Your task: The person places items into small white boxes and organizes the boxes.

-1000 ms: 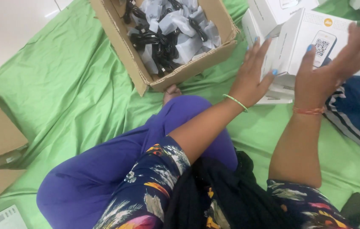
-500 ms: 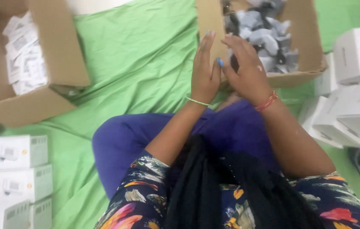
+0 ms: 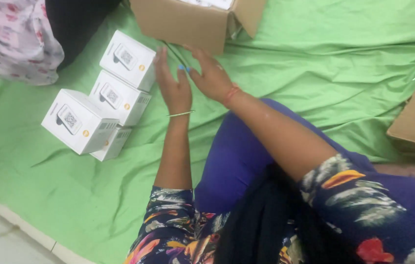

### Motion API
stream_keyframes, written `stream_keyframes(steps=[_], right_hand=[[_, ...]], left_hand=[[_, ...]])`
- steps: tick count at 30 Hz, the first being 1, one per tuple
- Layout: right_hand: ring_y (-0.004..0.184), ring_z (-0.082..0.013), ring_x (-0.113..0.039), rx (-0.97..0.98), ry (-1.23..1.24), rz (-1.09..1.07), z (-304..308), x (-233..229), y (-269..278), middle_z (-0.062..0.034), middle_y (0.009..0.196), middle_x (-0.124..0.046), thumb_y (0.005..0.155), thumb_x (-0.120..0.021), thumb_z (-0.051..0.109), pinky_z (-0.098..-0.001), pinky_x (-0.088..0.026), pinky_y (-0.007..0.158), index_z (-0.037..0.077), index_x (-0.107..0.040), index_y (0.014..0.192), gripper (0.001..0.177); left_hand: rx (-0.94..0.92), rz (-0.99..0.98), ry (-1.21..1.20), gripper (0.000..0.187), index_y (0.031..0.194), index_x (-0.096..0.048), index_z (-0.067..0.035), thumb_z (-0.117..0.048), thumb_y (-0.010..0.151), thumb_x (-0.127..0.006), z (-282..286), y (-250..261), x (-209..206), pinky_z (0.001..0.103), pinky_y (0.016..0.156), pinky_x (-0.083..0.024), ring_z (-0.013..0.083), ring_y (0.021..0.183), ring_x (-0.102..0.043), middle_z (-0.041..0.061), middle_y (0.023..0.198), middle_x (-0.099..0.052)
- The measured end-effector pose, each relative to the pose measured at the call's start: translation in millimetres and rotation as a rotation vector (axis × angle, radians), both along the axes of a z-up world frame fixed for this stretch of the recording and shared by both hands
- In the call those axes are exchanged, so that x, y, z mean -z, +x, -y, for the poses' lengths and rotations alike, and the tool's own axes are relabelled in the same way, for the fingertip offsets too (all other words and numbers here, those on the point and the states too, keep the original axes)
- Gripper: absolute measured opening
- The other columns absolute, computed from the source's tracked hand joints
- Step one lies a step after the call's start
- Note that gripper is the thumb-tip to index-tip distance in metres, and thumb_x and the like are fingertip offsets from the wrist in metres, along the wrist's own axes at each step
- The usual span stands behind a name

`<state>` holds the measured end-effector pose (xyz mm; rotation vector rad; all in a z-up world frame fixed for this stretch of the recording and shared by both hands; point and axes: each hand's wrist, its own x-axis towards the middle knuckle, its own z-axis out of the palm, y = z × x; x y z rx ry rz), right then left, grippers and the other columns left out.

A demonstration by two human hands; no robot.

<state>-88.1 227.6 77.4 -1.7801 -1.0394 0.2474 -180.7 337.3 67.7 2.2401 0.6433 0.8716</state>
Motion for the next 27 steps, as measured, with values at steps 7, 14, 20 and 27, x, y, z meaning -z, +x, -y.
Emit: stream_keyframes(steps=[7,14,20,27], right_hand=[[0.134,-0.0393,-0.05,-0.286,-0.311,0.012,-29,36,-24,-0.0192,0.151,-0.045,0.09,-0.069,0.012,-0.0449,-0.046,0.109,0.008,-0.034,0.154,0.073],[0.13,-0.0393,-0.052,-0.195,-0.511,-0.005,-28,51,-8,-0.0188,0.148,-0.046,0.088,-0.07,0.016,-0.0463,-0.048,0.103,0.008,-0.032,0.153,0.075],[0.121,-0.0374,-0.062,-0.253,-0.464,-0.306,-38,58,-6,-0.0235,0.15,-0.043,0.094,-0.067,0.026,-0.0446,-0.05,0.102,0.005,-0.024,0.157,0.079],[0.118,-0.0302,-0.066,-0.084,-0.417,-0.725,-40,92,3,-0.0236,0.144,-0.054,0.087,-0.072,0.042,-0.0402,-0.054,0.099,-0.001,-0.028,0.149,0.087]], left_hand=[[-0.279,-0.21,-0.009,0.071,0.158,-0.036,-0.004,-0.02,0.1,-0.074,-123,-72,56,0.048,0.13,-0.026,0.042,0.157,-0.029,0.028,0.165,-0.032],[-0.414,-0.495,0.079,0.076,0.158,-0.033,-0.006,-0.051,0.107,-0.069,-258,-27,120,0.054,0.123,-0.029,0.0442,0.155,-0.029,0.026,0.167,-0.024],[-0.46,-0.816,0.037,0.08,0.135,-0.053,-0.006,-0.067,0.086,-0.069,-229,3,74,0.056,0.103,-0.037,0.0452,0.12,-0.05,0.021,0.141,-0.051],[-0.229,-0.556,0.002,0.057,0.092,-0.059,-0.001,-0.054,0.093,-0.081,-117,-28,66,0.051,0.087,-0.048,0.0393,0.095,-0.059,0.018,0.097,-0.057]])
